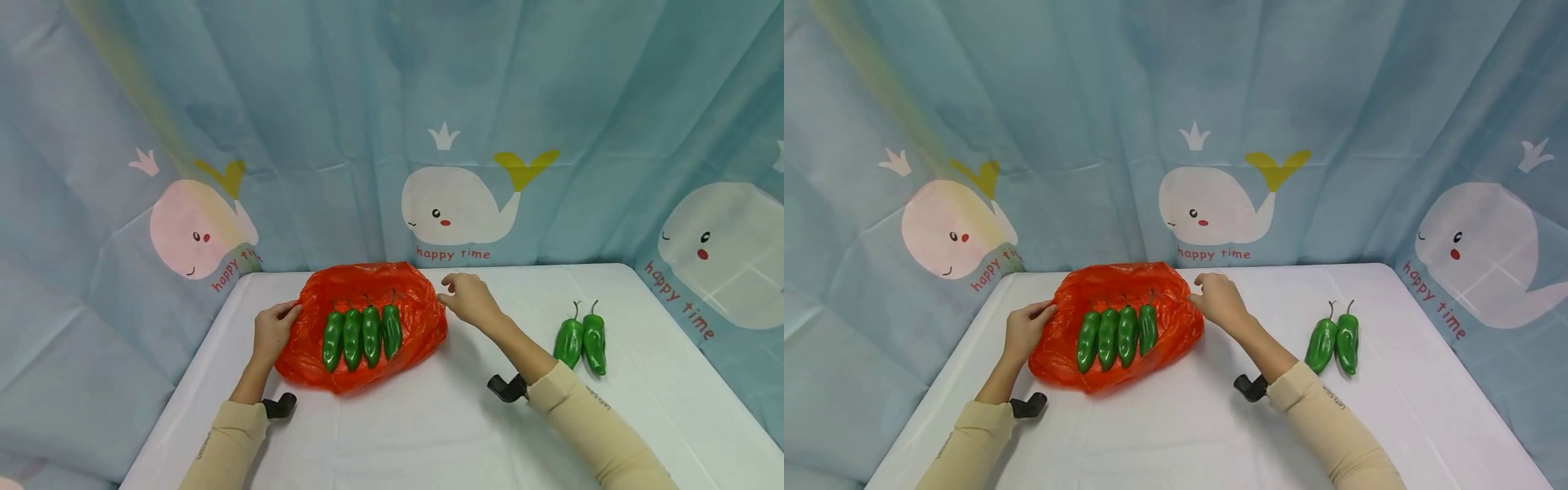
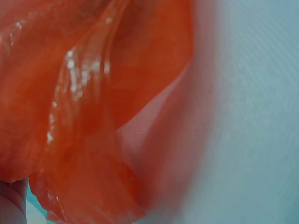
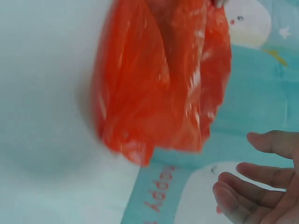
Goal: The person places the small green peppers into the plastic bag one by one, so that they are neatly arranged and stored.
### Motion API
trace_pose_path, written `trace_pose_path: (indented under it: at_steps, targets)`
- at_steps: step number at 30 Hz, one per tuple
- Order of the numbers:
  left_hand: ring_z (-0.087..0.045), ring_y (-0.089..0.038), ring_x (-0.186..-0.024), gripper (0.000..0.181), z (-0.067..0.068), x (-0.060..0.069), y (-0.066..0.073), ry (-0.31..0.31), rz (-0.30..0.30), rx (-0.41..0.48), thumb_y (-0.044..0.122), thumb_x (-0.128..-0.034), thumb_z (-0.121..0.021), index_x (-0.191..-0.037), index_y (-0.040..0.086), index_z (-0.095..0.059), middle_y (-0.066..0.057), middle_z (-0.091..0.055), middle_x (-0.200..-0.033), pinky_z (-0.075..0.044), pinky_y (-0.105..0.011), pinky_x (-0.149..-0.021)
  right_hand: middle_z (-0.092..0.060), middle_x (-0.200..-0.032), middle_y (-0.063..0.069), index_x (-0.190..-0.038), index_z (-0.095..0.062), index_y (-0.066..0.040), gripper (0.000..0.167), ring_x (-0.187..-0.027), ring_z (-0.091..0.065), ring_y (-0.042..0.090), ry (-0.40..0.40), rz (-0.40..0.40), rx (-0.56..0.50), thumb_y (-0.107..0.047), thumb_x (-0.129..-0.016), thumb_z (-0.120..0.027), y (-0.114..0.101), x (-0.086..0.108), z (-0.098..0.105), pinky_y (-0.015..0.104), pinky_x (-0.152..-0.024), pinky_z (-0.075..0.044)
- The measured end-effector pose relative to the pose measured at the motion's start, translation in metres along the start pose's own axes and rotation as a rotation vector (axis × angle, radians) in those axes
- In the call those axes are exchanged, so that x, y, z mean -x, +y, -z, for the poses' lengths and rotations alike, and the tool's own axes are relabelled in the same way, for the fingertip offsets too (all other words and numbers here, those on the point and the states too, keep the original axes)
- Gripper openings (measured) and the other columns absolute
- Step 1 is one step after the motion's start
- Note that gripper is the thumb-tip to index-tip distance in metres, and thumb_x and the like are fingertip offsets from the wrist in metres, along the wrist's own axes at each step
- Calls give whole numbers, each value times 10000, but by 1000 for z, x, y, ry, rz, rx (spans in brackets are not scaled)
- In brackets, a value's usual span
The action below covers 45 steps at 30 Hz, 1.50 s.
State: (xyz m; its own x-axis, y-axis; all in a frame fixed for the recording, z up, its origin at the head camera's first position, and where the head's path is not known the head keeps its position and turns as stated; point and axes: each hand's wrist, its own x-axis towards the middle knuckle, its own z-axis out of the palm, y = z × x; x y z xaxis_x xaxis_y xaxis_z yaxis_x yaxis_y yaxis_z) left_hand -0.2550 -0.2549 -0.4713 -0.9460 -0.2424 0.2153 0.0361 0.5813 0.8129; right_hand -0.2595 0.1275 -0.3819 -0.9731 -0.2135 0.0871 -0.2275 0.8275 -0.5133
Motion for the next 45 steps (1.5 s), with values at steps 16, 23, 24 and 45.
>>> trace_pose_path:
  at_steps: [16, 23, 24, 45]
  targets:
    - [-654, -318, -1071, 390, 2, 1, -1, 0, 9, -24, 298, -974, -596, -1214, 0, -671, -202, -691, -1183, -535, -453, -950, -688, -1088, 251, -1193, -631, 63, 403, -1008, -636, 391, 56, -53, 19, -235, -924, -655, 57, 27, 38, 496, -822, -551]
    - [-657, -315, -1068, 390, 2, 0, -2, 3, 4, -18, 299, -974, -596, -1211, -1, -673, -200, -694, -1179, -544, -428, -941, -662, -1108, 294, -1225, -588, 104, 466, -992, -627, 432, 47, -115, 59, -258, -936, -634, 81, 42, 47, 518, -793, -534]
    - [-656, -316, -1069, 391, 2, 0, -2, 1, 5, -14, 298, -974, -597, -1212, -2, -672, -201, -693, -1179, -541, -435, -944, -659, -1106, 301, -1224, -584, 113, 472, -983, -628, 435, 48, -130, 72, -257, -936, -633, 85, 44, 47, 520, -789, -534]
    - [-656, -315, -1061, 381, 1, 2, -2, 5, -3, -10, 290, -970, -605, -1202, -4, -678, -202, -698, -1166, -425, -14, -760, -530, -1232, 418, -1219, -525, 200, 593, -1086, -505, 590, -35, -352, 164, -306, -925, -621, 157, 78, 59, 617, -853, -486]
